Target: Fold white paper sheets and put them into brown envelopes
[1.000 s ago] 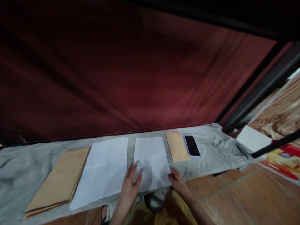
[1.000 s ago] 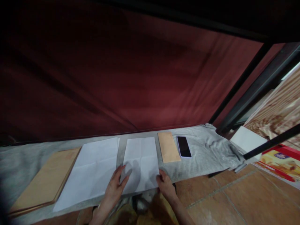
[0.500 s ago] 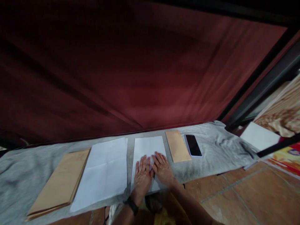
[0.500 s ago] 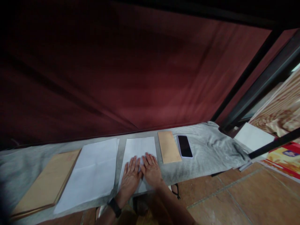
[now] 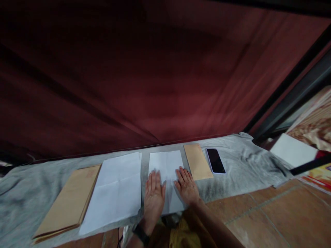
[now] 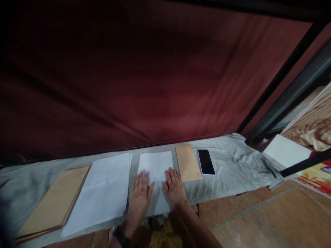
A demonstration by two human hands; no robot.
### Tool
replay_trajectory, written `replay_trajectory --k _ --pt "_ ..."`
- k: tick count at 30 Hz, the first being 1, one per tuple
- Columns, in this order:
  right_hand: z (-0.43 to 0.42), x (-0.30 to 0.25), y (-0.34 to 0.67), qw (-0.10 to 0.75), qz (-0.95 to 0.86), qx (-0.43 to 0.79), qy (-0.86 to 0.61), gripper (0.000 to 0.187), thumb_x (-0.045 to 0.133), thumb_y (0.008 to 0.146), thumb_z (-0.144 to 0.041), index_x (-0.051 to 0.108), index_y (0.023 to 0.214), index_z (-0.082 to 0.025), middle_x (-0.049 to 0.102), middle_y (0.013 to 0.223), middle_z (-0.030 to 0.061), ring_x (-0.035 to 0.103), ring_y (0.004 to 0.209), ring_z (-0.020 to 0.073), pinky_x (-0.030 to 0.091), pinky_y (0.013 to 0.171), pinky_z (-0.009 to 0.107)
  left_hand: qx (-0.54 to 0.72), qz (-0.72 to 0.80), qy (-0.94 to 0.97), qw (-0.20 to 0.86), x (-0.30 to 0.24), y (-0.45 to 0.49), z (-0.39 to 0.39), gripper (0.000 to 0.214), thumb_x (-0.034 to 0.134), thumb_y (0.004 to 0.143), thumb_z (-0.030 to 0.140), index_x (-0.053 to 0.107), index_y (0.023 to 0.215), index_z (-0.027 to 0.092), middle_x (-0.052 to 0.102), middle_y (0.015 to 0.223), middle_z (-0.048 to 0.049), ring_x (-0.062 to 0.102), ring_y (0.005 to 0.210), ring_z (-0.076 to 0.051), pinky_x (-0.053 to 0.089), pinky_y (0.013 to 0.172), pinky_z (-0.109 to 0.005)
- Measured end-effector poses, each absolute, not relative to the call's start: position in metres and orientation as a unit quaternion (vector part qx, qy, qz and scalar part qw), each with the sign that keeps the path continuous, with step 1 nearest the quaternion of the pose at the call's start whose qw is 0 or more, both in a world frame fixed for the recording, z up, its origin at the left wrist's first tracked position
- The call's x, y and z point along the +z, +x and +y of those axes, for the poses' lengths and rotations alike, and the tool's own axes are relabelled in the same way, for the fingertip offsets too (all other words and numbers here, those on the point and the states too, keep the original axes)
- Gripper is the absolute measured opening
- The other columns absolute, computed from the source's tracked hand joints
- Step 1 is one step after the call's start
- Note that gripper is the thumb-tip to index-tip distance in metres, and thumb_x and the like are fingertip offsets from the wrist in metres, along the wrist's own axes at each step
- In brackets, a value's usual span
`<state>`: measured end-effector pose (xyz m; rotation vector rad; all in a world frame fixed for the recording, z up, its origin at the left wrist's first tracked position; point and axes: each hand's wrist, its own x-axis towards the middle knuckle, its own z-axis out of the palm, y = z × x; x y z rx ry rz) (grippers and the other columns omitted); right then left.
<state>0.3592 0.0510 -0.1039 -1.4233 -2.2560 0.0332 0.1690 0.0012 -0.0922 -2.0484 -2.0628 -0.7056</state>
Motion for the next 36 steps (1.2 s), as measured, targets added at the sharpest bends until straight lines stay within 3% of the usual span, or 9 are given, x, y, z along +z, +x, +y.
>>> replay_trajectory --k 6,15,25,30,33,36 --pt "0.052 -0.102 0.357 0.226 -0.824 0.004 -0.519 0.055 0.048 0.103 -0.037 0.044 0.153 -0.016 0.043 0.159 0.0140 0.041 0.146 0.0299 0.037 0.118 0.049 -0.189 -0.636 -0.747 0.046 -0.090 0.182 0.040 0.055 0.041 0.101 0.033 0.041 0.154 0.017 0.040 0.161 -0.0138 0.033 0.151 -0.030 0.033 0.121 -0.052" --pt "0.054 -0.097 0.354 0.223 -0.818 0.031 -0.530 0.052 0.046 0.103 -0.032 0.047 0.152 -0.015 0.042 0.159 0.0126 0.039 0.148 0.0289 0.033 0.121 0.049 -0.185 -0.693 -0.693 0.065 -0.093 0.176 0.021 0.058 0.040 0.103 0.041 0.042 0.153 0.013 0.039 0.160 -0.0216 0.034 0.150 -0.035 0.028 0.120 -0.061" --pt "0.100 -0.081 0.295 0.186 -0.870 0.095 -0.446 0.044 0.041 0.107 -0.037 0.055 0.146 -0.023 0.043 0.159 0.0060 0.039 0.147 0.0239 0.027 0.123 0.046 -0.085 -0.751 -0.653 0.052 -0.084 0.194 0.013 0.054 0.035 0.100 0.025 0.046 0.150 0.010 0.038 0.160 -0.0208 0.032 0.151 -0.033 0.016 0.122 -0.063" --pt "0.129 -0.077 0.293 0.155 -0.884 0.077 -0.435 0.043 0.045 0.106 -0.037 0.054 0.146 -0.026 0.044 0.159 0.0058 0.041 0.146 0.0222 0.027 0.123 0.044 -0.102 -0.769 -0.628 0.060 -0.084 0.198 0.011 0.056 0.035 0.102 0.035 0.042 0.153 0.012 0.037 0.160 -0.0201 0.032 0.151 -0.032 0.016 0.122 -0.062" --pt "0.149 -0.068 0.293 0.150 -0.882 0.057 -0.443 0.041 0.049 0.106 -0.036 0.055 0.144 -0.027 0.050 0.155 0.0072 0.047 0.141 0.0223 0.031 0.121 0.045 -0.115 -0.767 -0.628 0.063 -0.085 0.199 0.011 0.058 0.034 0.103 0.037 0.040 0.154 0.012 0.036 0.161 -0.0199 0.031 0.152 -0.032 0.017 0.122 -0.062" --pt "0.167 -0.059 0.293 0.155 -0.875 0.046 -0.456 0.036 0.056 0.103 -0.036 0.059 0.136 -0.024 0.058 0.144 0.0101 0.057 0.127 0.0247 0.045 0.110 0.048 -0.120 -0.766 -0.628 0.066 -0.087 0.198 0.012 0.058 0.034 0.103 0.038 0.040 0.154 0.012 0.034 0.162 -0.0189 0.030 0.152 -0.033 0.017 0.122 -0.063"
